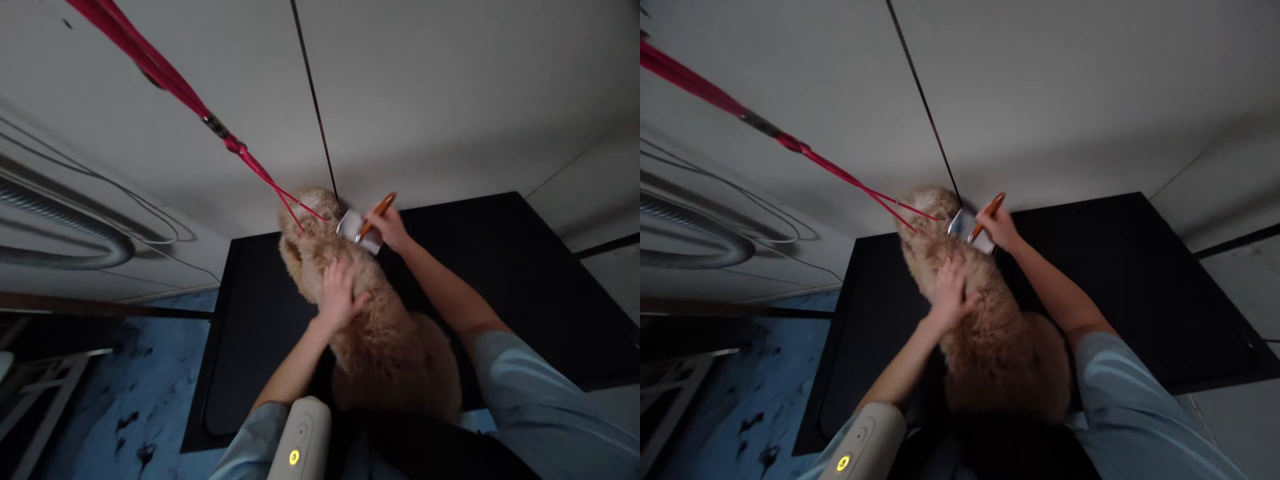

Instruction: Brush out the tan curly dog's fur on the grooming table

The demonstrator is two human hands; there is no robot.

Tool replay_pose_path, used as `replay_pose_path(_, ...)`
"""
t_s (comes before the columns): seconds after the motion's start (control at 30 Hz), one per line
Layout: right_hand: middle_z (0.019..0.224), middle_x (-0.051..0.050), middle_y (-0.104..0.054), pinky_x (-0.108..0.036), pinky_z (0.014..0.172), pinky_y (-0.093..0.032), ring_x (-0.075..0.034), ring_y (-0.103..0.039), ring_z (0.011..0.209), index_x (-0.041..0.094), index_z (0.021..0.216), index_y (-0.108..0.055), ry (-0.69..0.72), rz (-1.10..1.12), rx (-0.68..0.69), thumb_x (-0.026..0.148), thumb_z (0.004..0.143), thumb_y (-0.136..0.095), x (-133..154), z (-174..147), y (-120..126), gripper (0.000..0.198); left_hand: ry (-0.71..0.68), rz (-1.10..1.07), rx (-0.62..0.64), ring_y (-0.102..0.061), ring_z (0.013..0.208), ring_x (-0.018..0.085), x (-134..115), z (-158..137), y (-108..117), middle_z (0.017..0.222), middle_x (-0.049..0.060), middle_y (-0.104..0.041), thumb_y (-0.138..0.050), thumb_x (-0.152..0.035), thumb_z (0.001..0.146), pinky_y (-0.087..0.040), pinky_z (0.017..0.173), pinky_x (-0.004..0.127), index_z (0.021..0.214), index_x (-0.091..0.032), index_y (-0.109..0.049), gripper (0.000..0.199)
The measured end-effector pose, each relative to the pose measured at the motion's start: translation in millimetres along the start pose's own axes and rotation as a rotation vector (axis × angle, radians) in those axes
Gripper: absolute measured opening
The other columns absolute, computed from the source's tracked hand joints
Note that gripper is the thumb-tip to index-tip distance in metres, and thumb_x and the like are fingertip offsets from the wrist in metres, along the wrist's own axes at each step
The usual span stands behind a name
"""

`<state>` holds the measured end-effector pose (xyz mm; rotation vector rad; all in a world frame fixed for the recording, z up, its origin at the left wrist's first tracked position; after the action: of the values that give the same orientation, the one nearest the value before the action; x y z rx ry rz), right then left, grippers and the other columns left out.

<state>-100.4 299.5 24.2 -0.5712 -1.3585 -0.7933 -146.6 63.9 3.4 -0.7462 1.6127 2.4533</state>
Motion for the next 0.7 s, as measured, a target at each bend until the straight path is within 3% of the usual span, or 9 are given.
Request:
replay_pose_path(0.07, 0.069, 0.001, -0.058, -0.031, 0.069, -0.050, -0.016, -0.057, 0.069, 0.022, 0.073, -0.052, -0.034, -0.013, 0.185, 0.041, 0.070, -0.071, 2.2, -0.3, -5.5, 0.027, -0.145, 0.004, 0.219, -0.037, 0.145, 0.037, -16.2, -11.7, -21.2, 0.145, 0.016, -0.055, -0.065, -0.038, 0.081, -0.027, 0.120, 0.061, 0.136, -0.017, -0.059, 0.059)
replay_pose_path(0.2, 0.075, 0.000, -0.060, -0.031, 0.073, -0.050, -0.016, -0.058, 0.073, 0.022, 0.077, -0.054, 0.088, -0.028, 0.023, 0.039, 0.076, -0.064, 18.0, -6.5, -6.3, 0.021, -0.155, -0.017, 0.235, -0.041, 0.143, 0.033, -31.1, -47.9, -34.2, 0.147, 0.014, -0.054, -0.059, -0.032, 0.082, -0.033, 0.119, 0.056, 0.142, -0.013, -0.054, 0.062)
replay_pose_path(0.33, 0.079, -0.002, -0.065, -0.032, 0.075, -0.051, -0.017, -0.061, 0.075, 0.020, 0.078, -0.059, 0.133, -0.086, 0.549, 0.034, 0.074, -0.068, 34.1, -9.8, -24.1, 0.018, -0.146, -0.011, 0.198, -0.045, 0.140, 0.034, -33.1, -57.8, -27.9, 0.145, 0.014, -0.056, -0.059, -0.032, 0.081, -0.037, 0.116, 0.056, 0.139, -0.013, -0.057, 0.061)
replay_pose_path(0.37, 0.077, -0.002, -0.065, -0.032, 0.074, -0.051, -0.016, -0.061, 0.073, 0.020, 0.078, -0.059, 0.119, -0.108, 0.501, 0.033, 0.075, -0.067, 37.0, -7.5, -25.2, 0.016, -0.147, -0.011, 0.189, -0.046, 0.140, 0.034, -33.3, -57.4, -26.8, 0.145, 0.014, -0.057, -0.059, -0.032, 0.081, -0.037, 0.117, 0.056, 0.139, -0.012, -0.057, 0.061)
replay_pose_path(0.47, 0.079, -0.002, -0.064, -0.032, 0.075, -0.050, -0.016, -0.060, 0.075, 0.020, 0.083, -0.058, 0.159, -0.127, 0.086, 0.033, 0.082, -0.060, 45.1, -3.3, -22.0, 0.013, -0.162, -0.002, 0.156, -0.047, 0.139, 0.033, -33.8, -56.1, -26.2, 0.143, 0.014, -0.058, -0.058, -0.033, 0.082, -0.038, 0.117, 0.053, 0.139, -0.012, -0.058, 0.061)
replay_pose_path(0.5, 0.080, -0.002, -0.065, -0.031, 0.075, -0.050, -0.016, -0.060, 0.076, 0.020, 0.084, -0.059, 0.182, -0.130, 0.118, 0.033, 0.082, -0.061, 46.5, -5.4, -24.0, 0.013, -0.170, 0.007, 0.141, -0.048, 0.138, 0.032, -34.0, -56.4, -26.6, 0.142, 0.014, -0.059, -0.058, -0.033, 0.082, -0.038, 0.116, 0.052, 0.138, -0.012, -0.058, 0.060)
replay_pose_path(0.6, 0.077, -0.001, -0.066, -0.030, 0.071, -0.050, -0.016, -0.061, 0.073, 0.019, 0.080, -0.062, 0.158, -0.141, 0.618, 0.028, 0.073, -0.068, 44.0, -18.8, -36.4, 0.013, -0.195, 0.050, 0.096, -0.050, 0.136, 0.032, -36.6, -61.2, -27.6, 0.141, 0.015, -0.060, -0.057, -0.034, 0.084, -0.038, 0.115, 0.051, 0.135, -0.012, -0.060, 0.057)
replay_pose_path(0.63, 0.075, -0.001, -0.065, -0.029, 0.070, -0.050, -0.016, -0.060, 0.070, 0.019, 0.077, -0.061, 0.120, -0.141, 0.653, 0.027, 0.072, -0.068, 42.0, -21.8, -36.9, 0.011, -0.213, 0.062, 0.096, -0.050, 0.136, 0.032, -39.1, -64.5, -28.1, 0.141, 0.015, -0.060, -0.056, -0.034, 0.084, -0.038, 0.115, 0.051, 0.136, -0.011, -0.060, 0.056)
replay_pose_path(0.7, 0.073, 0.000, -0.063, -0.029, 0.069, -0.049, -0.015, -0.059, 0.068, 0.019, 0.077, -0.059, 0.087, -0.133, 0.374, 0.027, 0.075, -0.063, 39.4, -23.0, -29.6, 0.009, -0.272, 0.065, 0.108, -0.048, 0.138, 0.031, -47.6, -73.7, -28.8, 0.142, 0.016, -0.059, -0.054, -0.034, 0.086, -0.036, 0.116, 0.049, 0.136, -0.010, -0.059, 0.056)
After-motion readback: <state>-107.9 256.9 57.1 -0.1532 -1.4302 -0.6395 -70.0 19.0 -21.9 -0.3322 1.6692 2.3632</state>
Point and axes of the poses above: each hand's wrist, its own z-axis towards the middle knuckle, its own y-axis out of the back of the hand, x = y × z, the point moved 2 cm from there along z, towards the middle knuckle
